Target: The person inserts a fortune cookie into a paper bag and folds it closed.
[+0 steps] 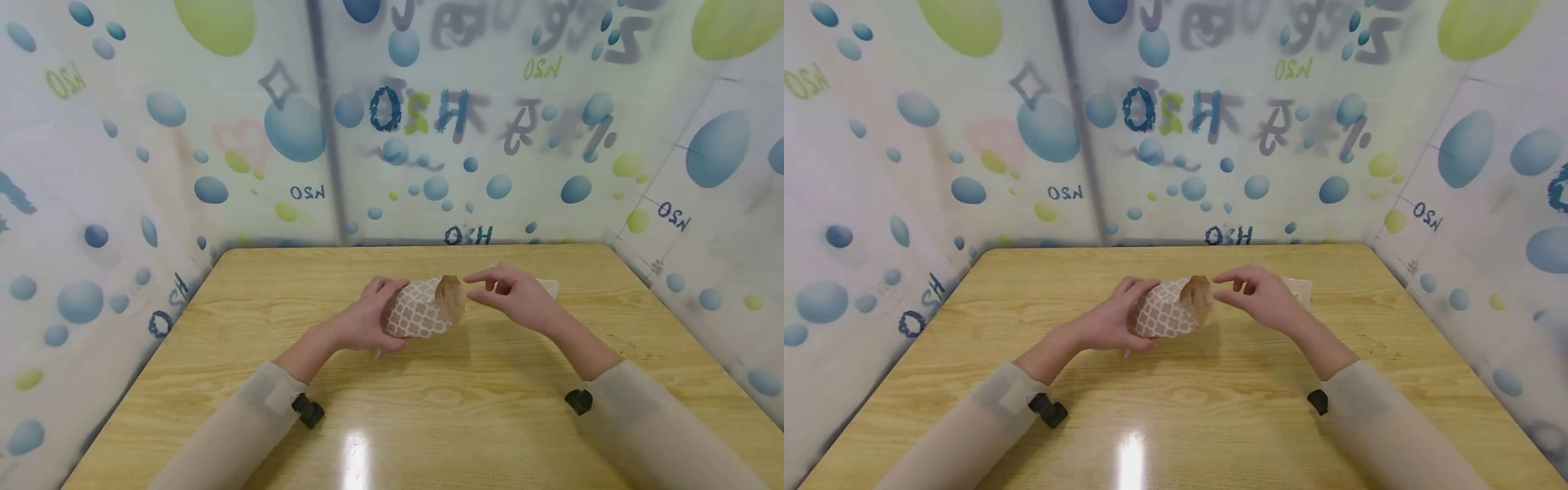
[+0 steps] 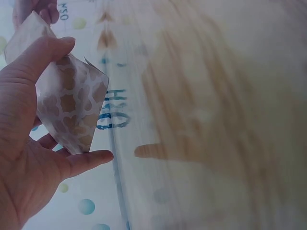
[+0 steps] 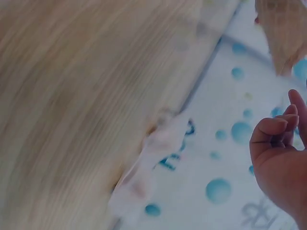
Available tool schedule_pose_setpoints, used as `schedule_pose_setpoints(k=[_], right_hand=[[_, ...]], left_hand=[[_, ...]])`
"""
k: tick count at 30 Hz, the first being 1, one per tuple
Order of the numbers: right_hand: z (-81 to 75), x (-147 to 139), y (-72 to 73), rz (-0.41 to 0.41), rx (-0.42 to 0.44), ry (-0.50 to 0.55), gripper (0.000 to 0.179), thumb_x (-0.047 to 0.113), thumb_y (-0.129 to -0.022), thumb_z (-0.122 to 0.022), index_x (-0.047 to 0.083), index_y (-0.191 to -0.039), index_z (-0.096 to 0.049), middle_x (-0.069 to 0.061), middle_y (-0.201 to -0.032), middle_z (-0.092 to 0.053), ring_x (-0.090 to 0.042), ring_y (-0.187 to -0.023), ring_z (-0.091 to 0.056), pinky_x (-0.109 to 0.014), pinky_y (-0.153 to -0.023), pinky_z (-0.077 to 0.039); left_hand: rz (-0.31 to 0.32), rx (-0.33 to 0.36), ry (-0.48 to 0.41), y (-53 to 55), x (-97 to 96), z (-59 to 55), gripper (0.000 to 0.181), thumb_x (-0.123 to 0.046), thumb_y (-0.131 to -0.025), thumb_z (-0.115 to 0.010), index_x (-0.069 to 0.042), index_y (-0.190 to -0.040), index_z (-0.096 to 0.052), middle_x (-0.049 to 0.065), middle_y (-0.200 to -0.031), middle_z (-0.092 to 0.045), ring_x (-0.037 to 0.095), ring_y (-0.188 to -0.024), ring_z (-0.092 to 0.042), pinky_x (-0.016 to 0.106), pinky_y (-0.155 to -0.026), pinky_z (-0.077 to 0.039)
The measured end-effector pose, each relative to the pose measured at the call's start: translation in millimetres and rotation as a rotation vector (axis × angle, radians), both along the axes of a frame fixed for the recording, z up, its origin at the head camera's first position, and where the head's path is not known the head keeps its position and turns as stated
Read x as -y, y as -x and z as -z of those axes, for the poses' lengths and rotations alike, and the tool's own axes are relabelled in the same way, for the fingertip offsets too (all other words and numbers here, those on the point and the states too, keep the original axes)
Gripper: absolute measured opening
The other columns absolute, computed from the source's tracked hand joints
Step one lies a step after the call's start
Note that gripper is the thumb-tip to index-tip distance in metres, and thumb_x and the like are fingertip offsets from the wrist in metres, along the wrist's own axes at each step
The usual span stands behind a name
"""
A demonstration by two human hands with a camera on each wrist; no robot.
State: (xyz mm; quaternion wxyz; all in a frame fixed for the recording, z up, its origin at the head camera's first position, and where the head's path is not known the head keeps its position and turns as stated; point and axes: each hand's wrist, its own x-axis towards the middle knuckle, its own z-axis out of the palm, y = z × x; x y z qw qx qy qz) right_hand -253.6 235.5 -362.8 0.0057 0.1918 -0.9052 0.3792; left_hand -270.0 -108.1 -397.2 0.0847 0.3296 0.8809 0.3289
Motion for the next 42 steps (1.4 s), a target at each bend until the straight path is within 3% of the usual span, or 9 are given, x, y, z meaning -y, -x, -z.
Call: schedule_pose_setpoints(k=[2, 6, 11, 15, 19, 26, 36, 38, 42], right_hand=[[-0.3, -18, 3.3, 0.038, 0.026, 0.034, 0.040, 0.037, -0.107, -0.073, 0.015, -0.140, -0.075, -0.009, -0.102, -0.064, -0.021, -0.069, -0.052, -0.032, -0.059, -0.046], [3.1, -57, 10.5, 0.122, 0.075, 0.054, 0.046, 0.041, -0.109, -0.070, 0.011, -0.144, -0.072, -0.016, -0.109, -0.069, -0.027, -0.079, -0.058, -0.032, -0.062, -0.049], [14.4, -98, 18.7, 0.168, 0.097, -0.023, 0.049, 0.041, -0.111, -0.066, 0.009, -0.147, -0.069, -0.017, -0.125, -0.071, -0.029, -0.096, -0.061, -0.032, -0.070, -0.051], [21.5, -116, 22.9, 0.181, 0.137, -0.076, 0.049, 0.041, -0.111, -0.067, 0.008, -0.148, -0.069, -0.017, -0.126, -0.066, -0.027, -0.100, -0.057, -0.031, -0.072, -0.050], [24.7, -124, 26.7, 0.165, 0.183, -0.107, 0.050, 0.039, -0.110, -0.068, 0.007, -0.148, -0.068, -0.019, -0.126, -0.064, -0.027, -0.101, -0.057, -0.032, -0.073, -0.051], [30.3, -127, 33.5, 0.148, 0.200, -0.189, 0.050, 0.039, -0.110, -0.068, 0.008, -0.149, -0.068, -0.029, -0.148, -0.060, -0.041, -0.125, -0.057, -0.038, -0.088, -0.052], [29.8, -128, 32.3, 0.149, 0.255, -0.239, 0.047, 0.038, -0.111, -0.066, 0.008, -0.147, -0.069, -0.035, -0.159, -0.050, -0.055, -0.137, -0.049, -0.068, -0.109, -0.047], [29.8, -128, 31.7, 0.148, 0.278, -0.247, 0.048, 0.040, -0.111, -0.065, 0.008, -0.147, -0.067, -0.035, -0.158, -0.052, -0.052, -0.134, -0.053, -0.064, -0.108, -0.049], [29.6, -130, 31.4, 0.137, 0.317, -0.259, 0.051, 0.043, -0.110, -0.066, 0.009, -0.148, -0.067, -0.030, -0.148, -0.060, -0.038, -0.120, -0.061, -0.047, -0.097, -0.053]], left_hand=[[-0.001, -0.004, 0.001, -0.1, 0.4, -0.7, 0.114, -0.031, -0.083, -0.095, -0.014, -0.173, -0.027, 0.017, -0.161, -0.033, 0.034, -0.147, -0.038, 0.059, -0.124, -0.041], [0.000, -0.004, 0.000, -0.3, 1.4, -2.0, 0.114, -0.031, -0.083, -0.095, -0.013, -0.173, -0.027, 0.018, -0.161, -0.033, 0.035, -0.147, -0.038, 0.059, -0.124, -0.041], [-0.002, -0.002, 0.001, -0.3, 2.0, -2.0, 0.114, -0.031, -0.083, -0.095, -0.013, -0.173, -0.027, 0.018, -0.162, -0.033, 0.034, -0.147, -0.038, 0.058, -0.124, -0.041], [-0.005, -0.001, 0.003, -0.7, 1.6, -2.2, 0.114, -0.031, -0.083, -0.095, -0.013, -0.173, -0.027, 0.018, -0.161, -0.033, 0.034, -0.147, -0.038, 0.059, -0.124, -0.041], [-0.005, 0.002, 0.004, -1.4, 1.5, -2.9, 0.114, -0.030, -0.083, -0.095, -0.013, -0.173, -0.027, 0.018, -0.161, -0.033, 0.034, -0.147, -0.038, 0.059, -0.124, -0.041], [0.000, 0.005, 0.006, -2.6, 1.7, -4.4, 0.113, -0.031, -0.084, -0.095, -0.013, -0.173, -0.027, 0.018, -0.161, -0.033, 0.035, -0.147, -0.038, 0.059, -0.124, -0.041], [-0.003, 0.009, 0.010, -1.8, 0.6, -3.5, 0.113, -0.030, -0.084, -0.095, -0.015, -0.173, -0.027, 0.017, -0.161, -0.033, 0.034, -0.148, -0.038, 0.059, -0.125, -0.041], [-0.002, 0.006, 0.011, -1.5, 0.5, -3.2, 0.113, -0.030, -0.084, -0.095, -0.014, -0.173, -0.027, 0.018, -0.161, -0.033, 0.034, -0.148, -0.038, 0.059, -0.125, -0.041], [0.002, 0.004, 0.013, -1.2, 1.0, -3.3, 0.113, -0.031, -0.085, -0.094, -0.013, -0.173, -0.027, 0.018, -0.161, -0.033, 0.034, -0.147, -0.039, 0.059, -0.124, -0.041]])
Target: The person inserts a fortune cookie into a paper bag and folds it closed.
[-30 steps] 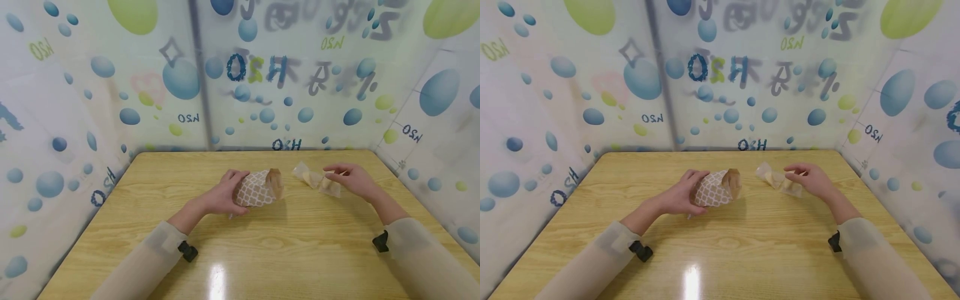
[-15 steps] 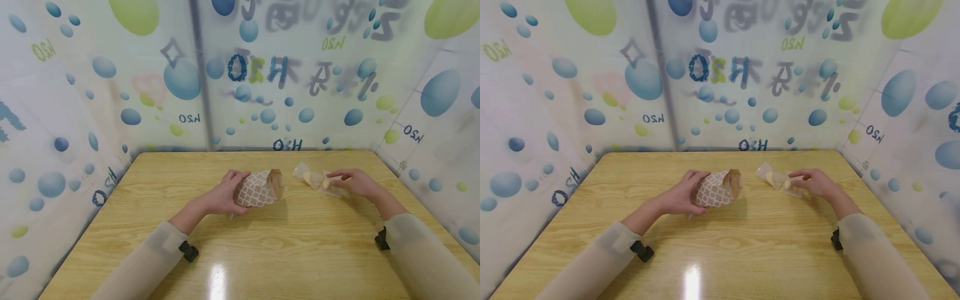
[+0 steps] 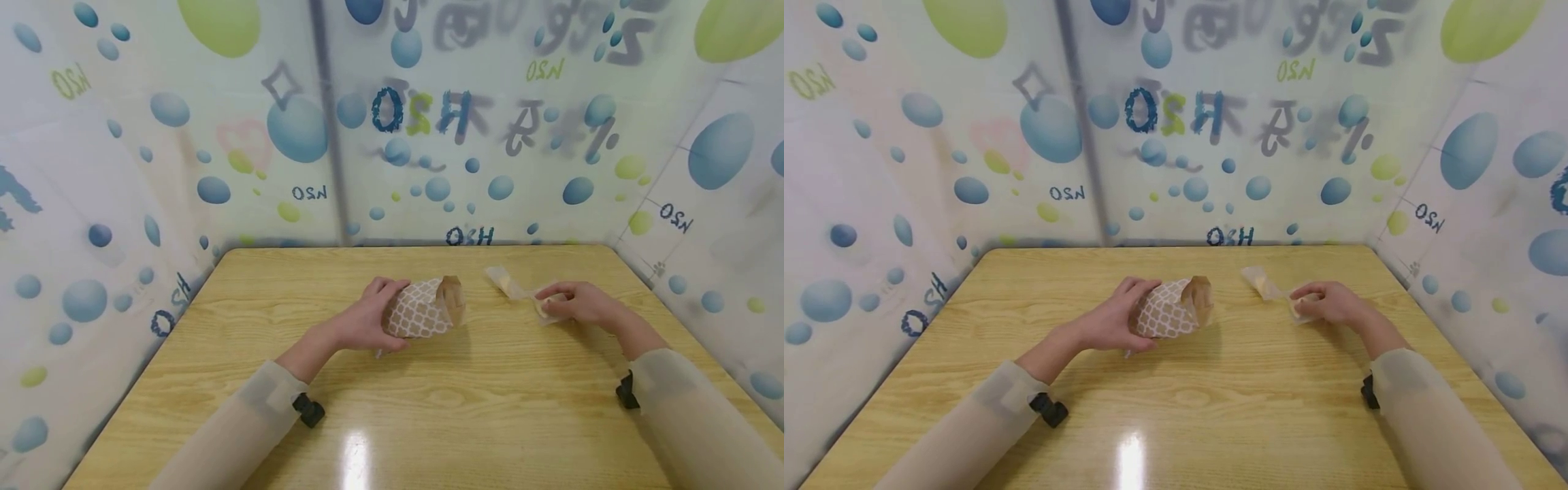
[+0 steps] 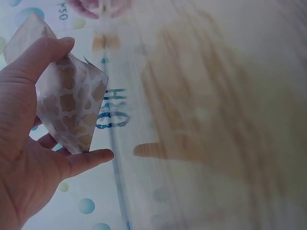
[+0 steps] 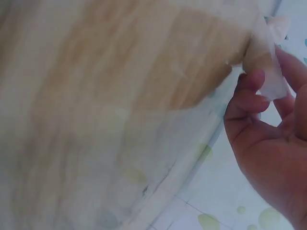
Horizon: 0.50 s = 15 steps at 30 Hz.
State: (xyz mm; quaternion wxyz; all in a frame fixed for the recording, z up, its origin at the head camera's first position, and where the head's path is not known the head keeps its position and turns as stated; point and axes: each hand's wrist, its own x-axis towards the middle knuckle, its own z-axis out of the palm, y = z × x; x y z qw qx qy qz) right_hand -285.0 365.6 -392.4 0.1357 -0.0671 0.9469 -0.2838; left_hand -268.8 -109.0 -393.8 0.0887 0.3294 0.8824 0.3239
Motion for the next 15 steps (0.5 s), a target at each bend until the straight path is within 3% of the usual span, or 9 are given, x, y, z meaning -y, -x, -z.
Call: schedule_pose_setpoints(k=[5, 9, 12, 15], right_hand=[[-2.8, -1, 0.0, -0.002, 0.031, -0.008, 0.057, 0.044, -0.106, -0.071, 0.006, -0.149, -0.066, -0.025, -0.140, -0.065, -0.031, -0.113, -0.060, -0.036, -0.091, -0.050], [-3.6, -2, -1.5, 0.012, 0.035, 0.011, 0.061, 0.042, -0.106, -0.073, 0.001, -0.150, -0.064, -0.017, -0.117, -0.068, -0.026, -0.097, -0.061, -0.034, -0.079, -0.052], [-5.8, -3, -5.4, 0.030, -0.015, 0.035, 0.064, 0.044, -0.108, -0.070, -0.001, -0.152, -0.061, -0.010, -0.108, -0.069, -0.021, -0.089, -0.066, -0.034, -0.074, -0.054], [-10.9, 1, -10.6, 0.033, -0.097, 0.082, 0.064, 0.047, -0.111, -0.063, 0.001, -0.155, -0.059, -0.014, -0.112, -0.074, -0.022, -0.090, -0.072, -0.036, -0.074, -0.058]], left_hand=[[0.000, 0.000, -0.005, -0.9, 0.7, -1.6, 0.112, -0.031, -0.085, -0.094, -0.013, -0.173, -0.026, 0.017, -0.160, -0.033, 0.033, -0.145, -0.039, 0.058, -0.123, -0.042], [0.000, 0.002, -0.008, -0.8, 1.0, -0.5, 0.112, -0.031, -0.085, -0.094, -0.013, -0.173, -0.027, 0.017, -0.161, -0.033, 0.034, -0.146, -0.039, 0.058, -0.123, -0.042], [0.001, 0.001, -0.010, -0.7, 1.4, 0.2, 0.112, -0.032, -0.085, -0.094, -0.013, -0.173, -0.027, 0.018, -0.161, -0.033, 0.034, -0.146, -0.039, 0.059, -0.123, -0.042], [-0.004, 0.000, -0.014, -0.9, 2.7, 0.5, 0.112, -0.032, -0.085, -0.094, -0.014, -0.173, -0.027, 0.017, -0.161, -0.033, 0.034, -0.146, -0.040, 0.059, -0.123, -0.042]])
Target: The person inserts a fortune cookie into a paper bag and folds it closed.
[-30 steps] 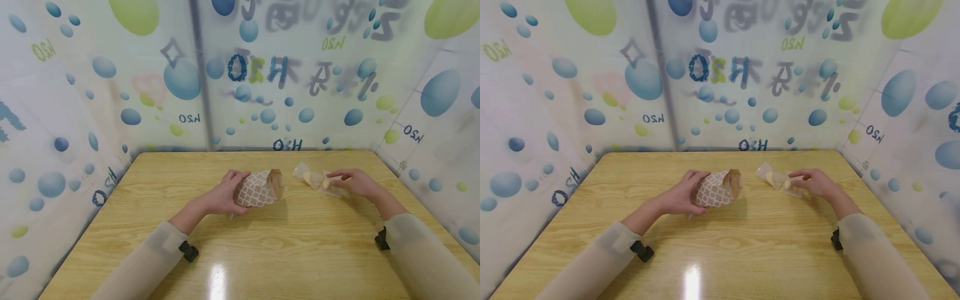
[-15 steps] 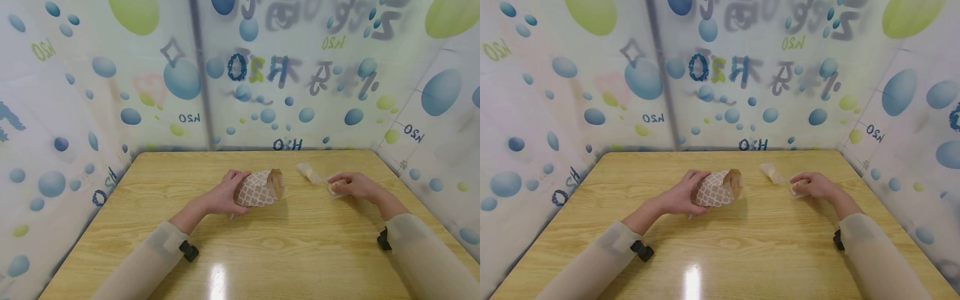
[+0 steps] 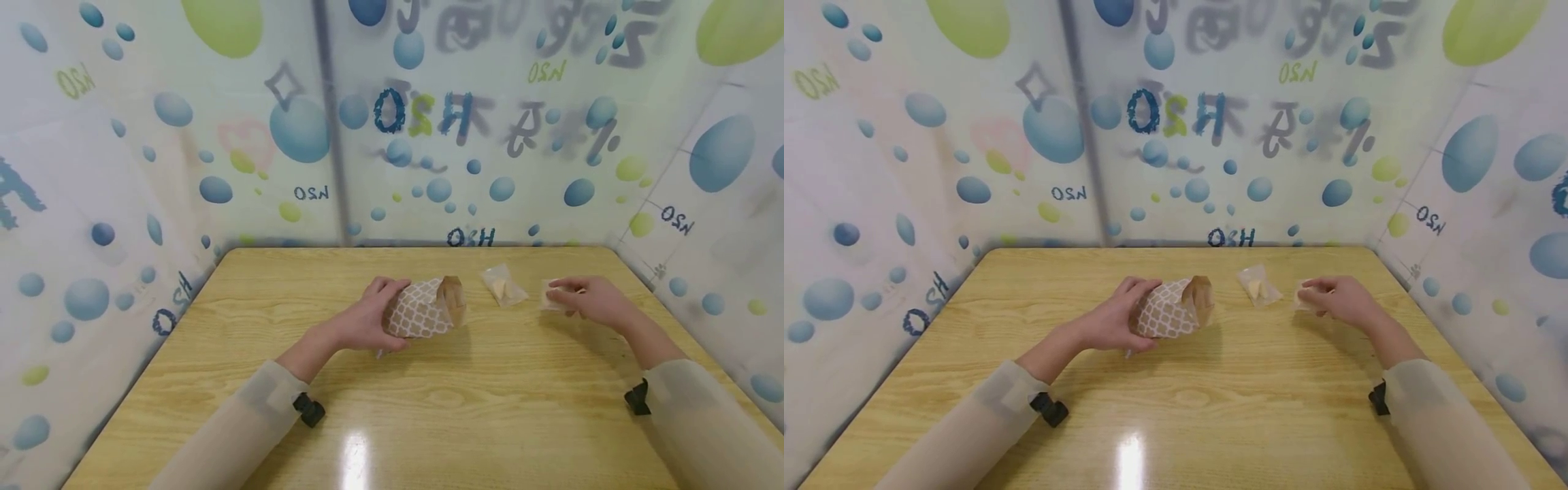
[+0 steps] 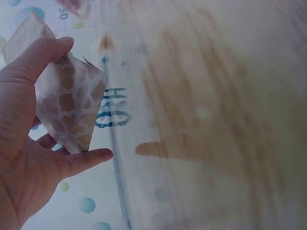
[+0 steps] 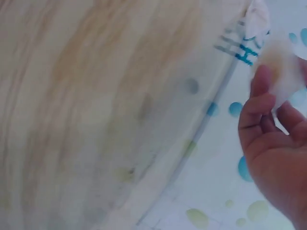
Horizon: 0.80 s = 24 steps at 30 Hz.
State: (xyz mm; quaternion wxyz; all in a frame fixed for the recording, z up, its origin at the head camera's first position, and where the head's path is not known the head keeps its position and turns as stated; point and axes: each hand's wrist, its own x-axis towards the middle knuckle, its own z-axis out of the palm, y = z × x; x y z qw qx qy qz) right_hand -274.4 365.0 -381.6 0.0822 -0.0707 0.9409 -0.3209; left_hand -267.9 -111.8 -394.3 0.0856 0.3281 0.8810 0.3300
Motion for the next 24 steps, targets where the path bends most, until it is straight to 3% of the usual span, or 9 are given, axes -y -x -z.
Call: schedule_pose_setpoints(k=[3, 9, 15, 19, 24], right_hand=[[-6.4, 8, -4.8, -0.030, -0.059, 0.067, 0.060, 0.044, -0.113, -0.060, 0.003, -0.158, -0.058, -0.018, -0.125, -0.073, -0.023, -0.093, -0.073, -0.037, -0.077, -0.061], [-24.1, 39, -15.0, -0.097, -0.061, 0.180, 0.058, 0.037, -0.109, -0.070, 0.015, -0.161, -0.055, -0.012, -0.113, -0.065, -0.023, -0.083, -0.067, -0.036, -0.074, -0.059], [-40.4, 76, -27.3, -0.176, -0.060, 0.301, 0.053, 0.028, -0.106, -0.075, 0.010, -0.154, -0.059, -0.010, -0.109, -0.068, -0.021, -0.076, -0.063, -0.034, -0.067, -0.056], [-47.5, 95, -33.1, -0.245, -0.071, 0.312, 0.045, 0.025, -0.106, -0.075, 0.012, -0.148, -0.067, -0.010, -0.103, -0.069, -0.023, -0.071, -0.057, -0.032, -0.063, -0.052], [-49.2, 111, -33.6, -0.302, -0.060, 0.253, 0.042, 0.028, -0.107, -0.073, 0.016, -0.147, -0.070, -0.009, -0.099, -0.067, -0.023, -0.070, -0.054, -0.033, -0.062, -0.050]], left_hand=[[-0.008, 0.001, -0.001, 0.2, 0.8, -0.1, 0.112, -0.032, -0.084, -0.094, -0.016, -0.173, -0.027, 0.016, -0.162, -0.033, 0.033, -0.146, -0.040, 0.059, -0.123, -0.042], [-0.010, 0.001, -0.007, 0.5, 0.6, -0.8, 0.112, -0.032, -0.084, -0.094, -0.018, -0.173, -0.027, 0.016, -0.161, -0.032, 0.033, -0.146, -0.040, 0.059, -0.123, -0.042], [-0.006, -0.002, -0.006, 0.7, -0.4, -0.5, 0.112, -0.032, -0.084, -0.094, -0.017, -0.172, -0.028, 0.016, -0.161, -0.032, 0.033, -0.146, -0.040, 0.059, -0.123, -0.042], [-0.003, -0.007, -0.003, 1.2, -1.0, 0.3, 0.112, -0.032, -0.085, -0.095, -0.016, -0.173, -0.027, 0.017, -0.161, -0.033, 0.033, -0.146, -0.040, 0.059, -0.123, -0.042], [0.010, -0.008, 0.004, 0.4, -3.1, 0.3, 0.111, -0.030, -0.085, -0.095, -0.015, -0.172, -0.028, 0.017, -0.161, -0.033, 0.033, -0.146, -0.040, 0.058, -0.123, -0.042]])
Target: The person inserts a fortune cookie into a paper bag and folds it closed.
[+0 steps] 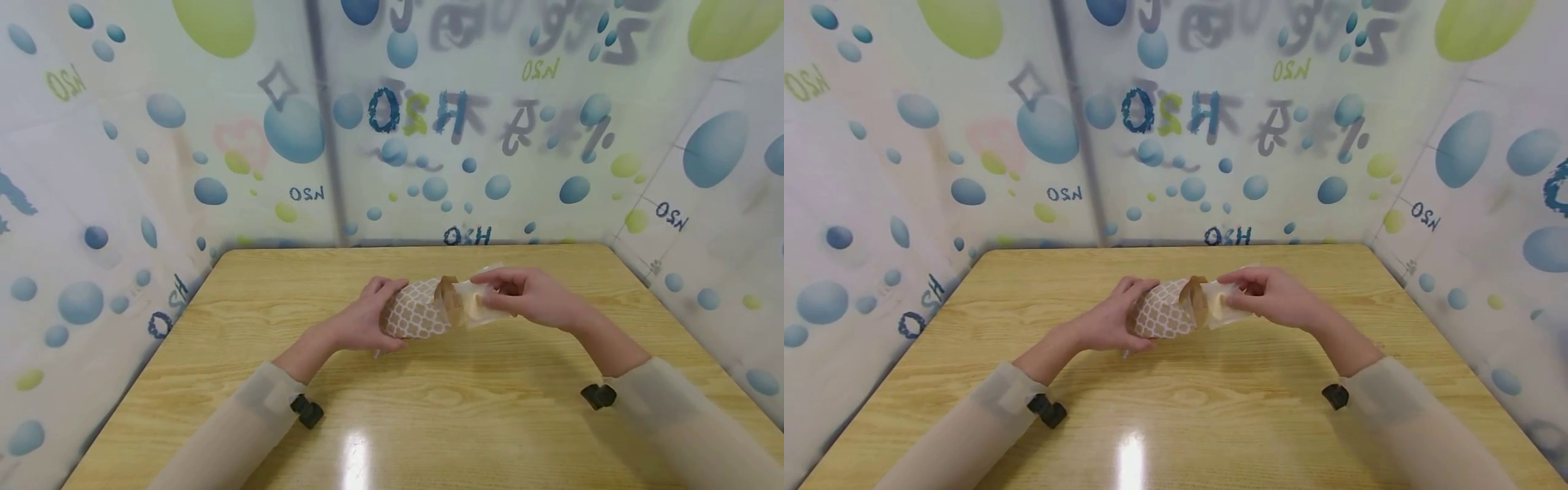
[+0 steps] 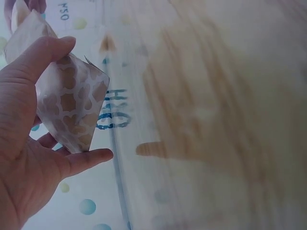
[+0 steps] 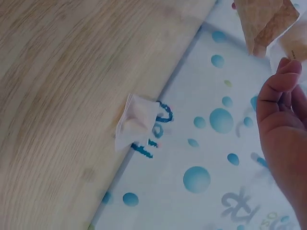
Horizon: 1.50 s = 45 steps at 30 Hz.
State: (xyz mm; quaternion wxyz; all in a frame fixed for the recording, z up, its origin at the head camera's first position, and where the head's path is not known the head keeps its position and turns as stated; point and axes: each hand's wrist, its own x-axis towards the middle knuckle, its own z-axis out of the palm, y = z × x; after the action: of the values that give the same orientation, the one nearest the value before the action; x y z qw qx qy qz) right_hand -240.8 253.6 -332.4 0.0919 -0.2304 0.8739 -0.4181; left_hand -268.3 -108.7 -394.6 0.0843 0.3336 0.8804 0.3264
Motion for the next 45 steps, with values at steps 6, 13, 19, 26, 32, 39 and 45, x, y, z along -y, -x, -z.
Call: schedule_pose_setpoints(k=[6, 13, 19, 26, 32, 39, 45], right_hand=[[2.8, 16, 4.8, -0.007, -0.006, -0.066, 0.040, 0.031, -0.107, -0.073, 0.018, -0.145, -0.073, -0.006, -0.094, -0.061, -0.017, -0.073, -0.052, -0.030, -0.063, -0.049], [7.9, 25, 10.7, -0.012, -0.046, -0.075, 0.040, 0.028, -0.105, -0.076, 0.020, -0.144, -0.073, -0.003, -0.093, -0.061, -0.017, -0.072, -0.050, -0.028, -0.062, -0.046], [8.2, 28, 11.1, 0.014, -0.090, -0.069, 0.040, 0.027, -0.101, -0.081, 0.019, -0.141, -0.074, -0.004, -0.106, -0.067, -0.018, -0.073, -0.055, -0.029, -0.063, -0.050], [14.2, 37, 10.7, 0.003, -0.167, -0.082, 0.038, 0.029, -0.102, -0.081, 0.016, -0.137, -0.076, -0.003, -0.104, -0.068, -0.017, -0.072, -0.055, -0.029, -0.063, -0.049], [18.0, 45, 8.1, -0.007, -0.199, -0.086, 0.036, 0.027, -0.101, -0.082, 0.016, -0.135, -0.077, -0.002, -0.104, -0.068, -0.016, -0.071, -0.053, -0.029, -0.062, -0.049], [17.5, 46, 6.6, 0.074, -0.170, -0.055, 0.035, 0.027, -0.102, -0.081, 0.017, -0.135, -0.078, -0.003, -0.103, -0.071, -0.017, -0.071, -0.053, -0.029, -0.060, -0.047], [16.5, 48, 5.8, 0.073, -0.154, -0.044, 0.038, 0.032, -0.103, -0.079, 0.020, -0.138, -0.076, -0.003, -0.107, -0.074, -0.018, -0.073, -0.056, -0.030, -0.062, -0.049]], left_hand=[[0.012, 0.010, 0.005, -1.2, -3.3, 0.1, 0.110, -0.028, -0.085, -0.094, -0.016, -0.172, -0.028, 0.016, -0.160, -0.033, 0.033, -0.145, -0.039, 0.058, -0.123, -0.042], [0.022, 0.019, 0.002, -3.7, -5.7, -0.6, 0.111, -0.029, -0.084, -0.095, -0.017, -0.173, -0.028, 0.017, -0.160, -0.032, 0.034, -0.146, -0.039, 0.058, -0.124, -0.041], [0.019, 0.019, 0.004, -3.6, -6.2, -0.7, 0.112, -0.029, -0.084, -0.095, -0.018, -0.173, -0.028, 0.016, -0.160, -0.033, 0.033, -0.146, -0.039, 0.058, -0.124, -0.042], [0.015, 0.025, -0.010, -4.5, -6.1, -1.4, 0.112, -0.030, -0.084, -0.094, -0.017, -0.173, -0.027, 0.017, -0.159, -0.033, 0.034, -0.145, -0.040, 0.059, -0.123, -0.042], [0.007, 0.030, -0.011, -3.9, -6.9, -0.8, 0.113, -0.031, -0.083, -0.095, -0.018, -0.173, -0.028, 0.016, -0.160, -0.034, 0.033, -0.146, -0.040, 0.059, -0.124, -0.042], [-0.007, 0.025, -0.015, -3.1, -7.7, 0.2, 0.113, -0.032, -0.083, -0.095, -0.018, -0.173, -0.028, 0.015, -0.160, -0.034, 0.032, -0.144, -0.041, 0.058, -0.123, -0.043], [-0.001, 0.032, -0.024, -3.3, -8.4, -1.3, 0.113, -0.033, -0.083, -0.095, -0.017, -0.173, -0.027, 0.016, -0.161, -0.033, 0.033, -0.145, -0.041, 0.059, -0.122, -0.043]])
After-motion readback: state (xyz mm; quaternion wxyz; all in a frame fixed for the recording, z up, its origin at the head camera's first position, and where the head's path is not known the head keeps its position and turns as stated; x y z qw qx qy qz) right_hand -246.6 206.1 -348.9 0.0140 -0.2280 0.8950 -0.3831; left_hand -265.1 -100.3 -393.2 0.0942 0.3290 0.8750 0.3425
